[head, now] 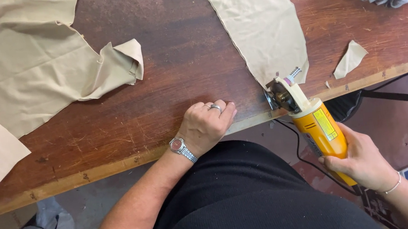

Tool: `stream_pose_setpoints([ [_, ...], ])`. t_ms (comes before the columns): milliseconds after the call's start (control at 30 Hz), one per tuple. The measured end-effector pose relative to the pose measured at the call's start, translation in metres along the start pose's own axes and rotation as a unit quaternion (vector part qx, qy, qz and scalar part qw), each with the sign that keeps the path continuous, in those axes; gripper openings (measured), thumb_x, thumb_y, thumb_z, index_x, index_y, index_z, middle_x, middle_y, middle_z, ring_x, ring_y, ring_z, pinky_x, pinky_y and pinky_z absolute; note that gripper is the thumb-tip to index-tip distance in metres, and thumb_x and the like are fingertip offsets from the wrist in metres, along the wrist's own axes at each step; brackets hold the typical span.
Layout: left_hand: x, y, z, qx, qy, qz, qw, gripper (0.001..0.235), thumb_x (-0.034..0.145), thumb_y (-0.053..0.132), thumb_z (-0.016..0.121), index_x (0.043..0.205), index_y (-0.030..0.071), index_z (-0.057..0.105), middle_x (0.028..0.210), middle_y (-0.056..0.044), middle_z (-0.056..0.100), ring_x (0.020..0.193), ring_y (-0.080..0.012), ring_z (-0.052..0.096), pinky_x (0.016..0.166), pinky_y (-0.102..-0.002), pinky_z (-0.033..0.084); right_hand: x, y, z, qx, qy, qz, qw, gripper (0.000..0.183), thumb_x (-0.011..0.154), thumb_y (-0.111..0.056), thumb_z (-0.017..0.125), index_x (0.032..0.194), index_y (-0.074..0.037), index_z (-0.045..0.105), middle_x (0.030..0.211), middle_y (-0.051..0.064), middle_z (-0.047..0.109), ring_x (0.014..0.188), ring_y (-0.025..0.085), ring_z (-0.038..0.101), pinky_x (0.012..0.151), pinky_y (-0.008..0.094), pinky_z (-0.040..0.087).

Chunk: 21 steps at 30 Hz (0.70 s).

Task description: Marking fabric with a ruler and template before cutting out garment pieces using an electric rotary cutter.

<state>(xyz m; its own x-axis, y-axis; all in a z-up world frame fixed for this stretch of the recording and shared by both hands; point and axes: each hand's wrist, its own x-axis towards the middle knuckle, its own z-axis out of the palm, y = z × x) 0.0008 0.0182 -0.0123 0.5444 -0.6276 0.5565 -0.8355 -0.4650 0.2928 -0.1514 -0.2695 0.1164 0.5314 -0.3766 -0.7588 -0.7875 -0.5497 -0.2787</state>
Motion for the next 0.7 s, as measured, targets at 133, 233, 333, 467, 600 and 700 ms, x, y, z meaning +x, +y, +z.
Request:
stream_pose_setpoints([
  [133, 0.000, -0.001, 0.001, 0.006, -0.001, 0.000, 1.000, 0.019, 0.102, 0.017, 0.068, 0.084, 0.013, 0.061, 0.067, 0.001, 0.044, 0.053, -0.0147, 0.044, 0.048, -0.030, 0.040, 0.002, -0.002, 0.000, 0.032, 0.004, -0.014, 0.999, 0.070, 0.065, -0.018, 0.077, 0.133, -0.009, 0.065, 0.116, 0.008, 0.078, 0.100, 0.019, 0.071, 0.085, 0.032, 0.058],
  [233, -0.001, -0.001, 0.002, -0.011, -0.004, -0.004, 1.000, 0.019, 0.101, 0.017, 0.070, 0.084, 0.013, 0.062, 0.067, 0.001, 0.044, 0.053, -0.0146, 0.043, 0.047, -0.030, 0.040, 0.003, -0.003, 0.000, 0.033, 0.007, -0.010, 0.999, 0.067, 0.065, -0.017, 0.077, 0.131, -0.008, 0.067, 0.114, 0.008, 0.078, 0.097, 0.018, 0.071, 0.084, 0.032, 0.057],
  [333, -0.001, -0.001, 0.001, -0.004, 0.000, -0.002, 1.000, 0.021, 0.101, 0.016, 0.068, 0.082, 0.013, 0.061, 0.066, 0.002, 0.044, 0.052, -0.0143, 0.044, 0.047, -0.030, 0.040, 0.004, -0.003, 0.000, 0.015, 0.011, -0.016, 1.000, 0.065, 0.065, -0.021, 0.076, 0.128, -0.010, 0.068, 0.110, 0.008, 0.078, 0.094, 0.018, 0.070, 0.082, 0.032, 0.055],
  [467, 0.000, -0.001, -0.001, -0.001, 0.002, -0.002, 1.000, 0.024, 0.102, 0.017, 0.068, 0.080, 0.014, 0.059, 0.067, 0.002, 0.043, 0.053, -0.0146, 0.044, 0.048, -0.030, 0.040, 0.008, -0.003, 0.000, 0.010, 0.011, -0.029, 0.999, 0.061, 0.066, -0.022, 0.077, 0.124, -0.009, 0.068, 0.107, 0.008, 0.078, 0.090, 0.018, 0.069, 0.079, 0.032, 0.055],
  [600, 0.002, -0.001, -0.002, -0.007, 0.013, -0.002, 1.000, 0.025, 0.102, 0.014, 0.068, 0.079, 0.013, 0.059, 0.065, 0.002, 0.043, 0.052, -0.0139, 0.044, 0.047, -0.029, 0.040, 0.011, -0.005, 0.000, 0.009, 0.008, -0.024, 1.000, 0.064, 0.066, -0.022, 0.077, 0.128, -0.009, 0.066, 0.112, 0.008, 0.078, 0.094, 0.018, 0.070, 0.081, 0.032, 0.056],
  [700, 0.000, -0.001, 0.000, -0.008, 0.011, -0.003, 1.000, 0.023, 0.102, 0.015, 0.068, 0.080, 0.013, 0.061, 0.066, 0.002, 0.043, 0.052, -0.0143, 0.044, 0.047, -0.029, 0.040, 0.011, -0.009, -0.001, 0.014, 0.004, -0.029, 0.999, 0.062, 0.067, -0.021, 0.077, 0.126, -0.009, 0.066, 0.110, 0.008, 0.077, 0.091, 0.019, 0.069, 0.078, 0.032, 0.055],
])
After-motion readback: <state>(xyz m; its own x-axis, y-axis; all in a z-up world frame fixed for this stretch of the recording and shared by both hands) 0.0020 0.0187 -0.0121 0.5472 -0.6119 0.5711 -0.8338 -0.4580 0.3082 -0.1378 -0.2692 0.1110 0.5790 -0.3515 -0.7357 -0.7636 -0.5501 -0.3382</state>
